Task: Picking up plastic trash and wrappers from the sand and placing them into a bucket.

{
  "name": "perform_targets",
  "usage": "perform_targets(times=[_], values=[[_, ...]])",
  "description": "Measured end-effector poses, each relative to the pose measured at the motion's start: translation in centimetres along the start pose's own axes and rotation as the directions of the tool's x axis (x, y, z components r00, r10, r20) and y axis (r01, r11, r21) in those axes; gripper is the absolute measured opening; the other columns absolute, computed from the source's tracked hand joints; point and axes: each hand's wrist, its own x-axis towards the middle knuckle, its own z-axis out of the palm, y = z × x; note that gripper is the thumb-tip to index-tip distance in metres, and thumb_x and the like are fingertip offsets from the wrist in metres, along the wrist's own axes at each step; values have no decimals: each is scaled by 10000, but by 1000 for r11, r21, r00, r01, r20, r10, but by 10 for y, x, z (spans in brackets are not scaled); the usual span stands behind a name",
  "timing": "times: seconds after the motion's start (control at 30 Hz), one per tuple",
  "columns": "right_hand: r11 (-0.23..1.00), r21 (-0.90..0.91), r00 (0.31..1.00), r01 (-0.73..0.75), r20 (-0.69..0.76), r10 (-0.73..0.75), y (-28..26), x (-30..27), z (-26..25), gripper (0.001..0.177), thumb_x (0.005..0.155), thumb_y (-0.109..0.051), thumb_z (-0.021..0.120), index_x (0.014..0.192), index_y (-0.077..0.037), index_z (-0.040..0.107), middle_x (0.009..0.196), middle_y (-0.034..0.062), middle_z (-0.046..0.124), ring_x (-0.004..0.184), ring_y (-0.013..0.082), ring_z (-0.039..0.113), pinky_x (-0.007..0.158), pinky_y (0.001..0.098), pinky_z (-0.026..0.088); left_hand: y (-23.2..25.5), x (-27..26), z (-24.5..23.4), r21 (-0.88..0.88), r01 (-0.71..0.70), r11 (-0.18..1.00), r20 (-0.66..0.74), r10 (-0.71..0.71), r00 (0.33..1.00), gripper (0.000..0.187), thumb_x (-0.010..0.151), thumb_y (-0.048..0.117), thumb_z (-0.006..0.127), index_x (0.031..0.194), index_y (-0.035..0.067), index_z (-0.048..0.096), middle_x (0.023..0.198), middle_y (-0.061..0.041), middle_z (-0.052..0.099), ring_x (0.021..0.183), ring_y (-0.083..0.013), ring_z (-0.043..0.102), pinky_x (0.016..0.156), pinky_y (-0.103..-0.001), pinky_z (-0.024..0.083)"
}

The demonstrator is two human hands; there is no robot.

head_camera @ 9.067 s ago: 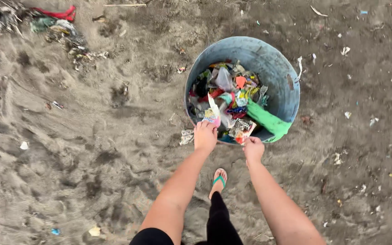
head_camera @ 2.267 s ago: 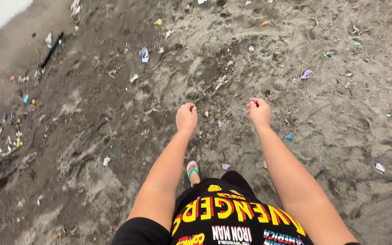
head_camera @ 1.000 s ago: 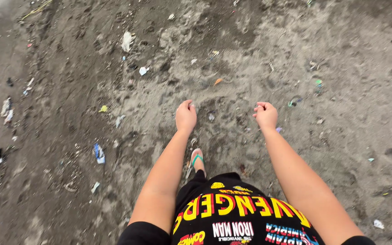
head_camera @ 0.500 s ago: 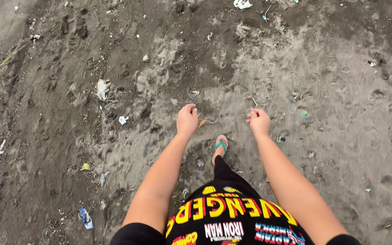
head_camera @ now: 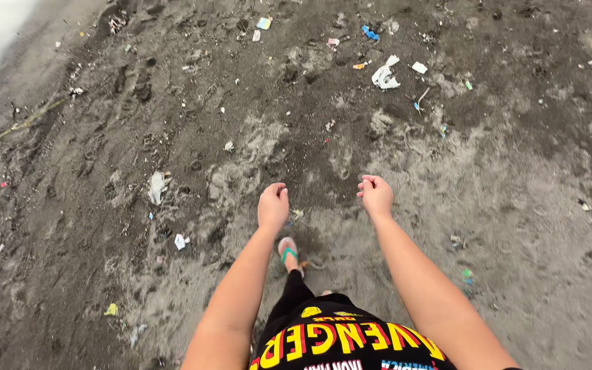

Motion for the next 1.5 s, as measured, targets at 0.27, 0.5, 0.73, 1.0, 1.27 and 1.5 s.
perform_targets(times=[0.27, 0.5, 0.73, 1.0, 1.27, 1.5], values=[[996, -33, 991, 86, -102, -89, -32, 198, 38, 195, 1021, -92, 582, 1150, 3, 692, 915, 96, 731, 654, 129, 681, 625, 299, 564, 47, 235, 60, -128, -53, 990, -15, 52, 999, 262, 967, 245, 613, 1138, 77, 717, 1059, -126, 744, 976, -295, 719, 867, -398, 551], [999, 52, 974, -10, -227, 22, -51, 364, 40, 206, 1022, -84, 547, 1151, -1, 684, 900, 69, 728, 654, 138, 680, 607, 305, 553, 143, 396, 132, -90, -94, 991, 176, 109, 978, 260, 954, 235, 617, 1129, 73, 723, 1029, -135, 748, 966, -304, 715, 851, -403, 550], [990, 8, 948, -142, -286, 139, -78, 526, 38, 219, 1012, -96, 542, 1151, -14, 690, 888, 73, 724, 621, 139, 678, 589, 295, 542, 179, 547, 219, -30, -123, 992, 222, 126, 967, 286, 951, 228, 627, 1170, 70, 720, 1043, -146, 748, 959, -312, 721, 860, -404, 553], [987, -40, 960, -153, -244, 139, -127, 676, 67, 197, 1003, -110, 573, 1133, -30, 698, 891, 57, 738, 630, 122, 675, 598, 285, 547, 236, 700, 248, -39, -80, 996, 160, 85, 983, 269, 982, 228, 620, 1177, 69, 717, 1009, -122, 753, 903, -262, 719, 836, -377, 551], [968, -82, 908, -236, -374, 189, -174, 804, 129, 172, 1004, -129, 595, 1088, -52, 723, 840, 39, 741, 623, 114, 675, 574, 281, 529, 220, 897, 287, -57, -144, 988, 207, 152, 966, 245, 976, 226, 625, 1140, 76, 727, 995, -124, 754, 898, -264, 726, 830, -378, 561], [960, 97, 832, -263, -480, 277, -183, 910, 164, 171, 988, -108, 612, 1104, -50, 724, 831, 47, 727, 610, 113, 660, 535, 281, 502, 272, 1054, 314, 29, -185, 982, 337, 164, 927, 239, 980, 230, 614, 1126, 78, 727, 993, -119, 747, 900, -285, 711, 820, -394, 542]])
